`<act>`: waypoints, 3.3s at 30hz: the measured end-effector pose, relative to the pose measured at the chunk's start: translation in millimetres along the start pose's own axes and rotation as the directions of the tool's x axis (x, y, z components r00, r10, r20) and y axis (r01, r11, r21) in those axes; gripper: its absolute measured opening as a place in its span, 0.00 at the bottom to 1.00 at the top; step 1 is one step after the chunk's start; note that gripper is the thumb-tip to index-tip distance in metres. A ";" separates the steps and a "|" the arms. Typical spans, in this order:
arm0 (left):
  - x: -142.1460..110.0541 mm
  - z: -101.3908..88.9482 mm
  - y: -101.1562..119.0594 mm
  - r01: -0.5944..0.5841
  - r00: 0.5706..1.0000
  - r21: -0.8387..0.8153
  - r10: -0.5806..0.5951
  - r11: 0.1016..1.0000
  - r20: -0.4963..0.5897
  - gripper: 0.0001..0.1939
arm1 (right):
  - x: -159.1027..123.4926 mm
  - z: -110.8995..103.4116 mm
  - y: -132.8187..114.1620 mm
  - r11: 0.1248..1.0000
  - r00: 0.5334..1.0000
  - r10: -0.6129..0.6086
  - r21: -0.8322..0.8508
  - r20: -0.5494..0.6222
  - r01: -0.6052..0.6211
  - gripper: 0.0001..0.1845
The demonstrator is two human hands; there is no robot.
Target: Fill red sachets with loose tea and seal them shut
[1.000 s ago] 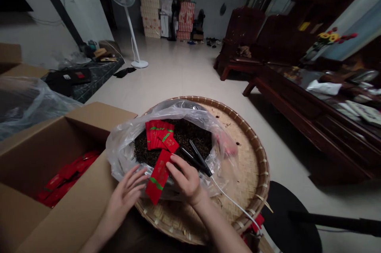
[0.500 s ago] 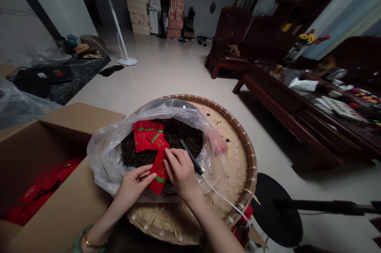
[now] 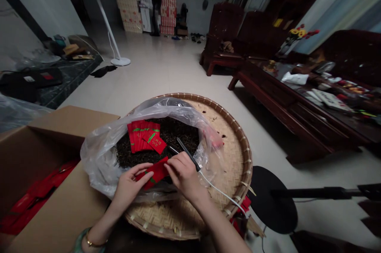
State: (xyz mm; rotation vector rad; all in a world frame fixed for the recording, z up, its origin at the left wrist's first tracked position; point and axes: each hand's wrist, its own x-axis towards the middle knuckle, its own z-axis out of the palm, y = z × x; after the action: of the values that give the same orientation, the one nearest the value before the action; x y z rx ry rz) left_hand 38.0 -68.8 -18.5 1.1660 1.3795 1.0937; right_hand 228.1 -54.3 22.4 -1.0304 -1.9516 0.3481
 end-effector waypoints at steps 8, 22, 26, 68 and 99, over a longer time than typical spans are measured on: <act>4.7 4.7 -13.9 0.085 0.996 -0.138 -0.083 0.987 0.016 0.22 | -12.5 23.7 2.0 0.682 0.835 0.485 0.486 0.260 -0.547 0.12; -5.7 -3.4 10.0 0.330 0.927 -0.408 -0.210 0.852 0.311 0.26 | -16.2 24.0 -2.9 0.192 0.655 0.445 0.650 0.610 -0.736 0.24; -5.3 -10.2 14.2 0.345 0.923 -0.431 -0.218 0.834 0.317 0.33 | -20.8 32.4 -0.7 0.090 0.650 0.420 0.683 0.634 -0.725 0.26; 16.5 -52.9 -3.3 -0.502 0.835 0.458 0.549 0.734 0.036 0.20 | 13.0 67.0 50.7 0.969 0.744 0.126 -0.240 0.657 0.048 0.39; 23.3 -38.0 -3.3 -0.446 0.888 0.309 0.460 0.840 0.032 0.21 | -9.5 74.1 65.5 0.548 0.704 0.453 0.453 0.546 -0.704 0.13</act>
State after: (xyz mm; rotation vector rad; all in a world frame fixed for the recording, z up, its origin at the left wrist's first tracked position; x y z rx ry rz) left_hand -1.3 -47.7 -20.6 1.7761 1.3759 1.2624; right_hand 205.7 -10.6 -63.9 -1.1737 -1.4964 1.5981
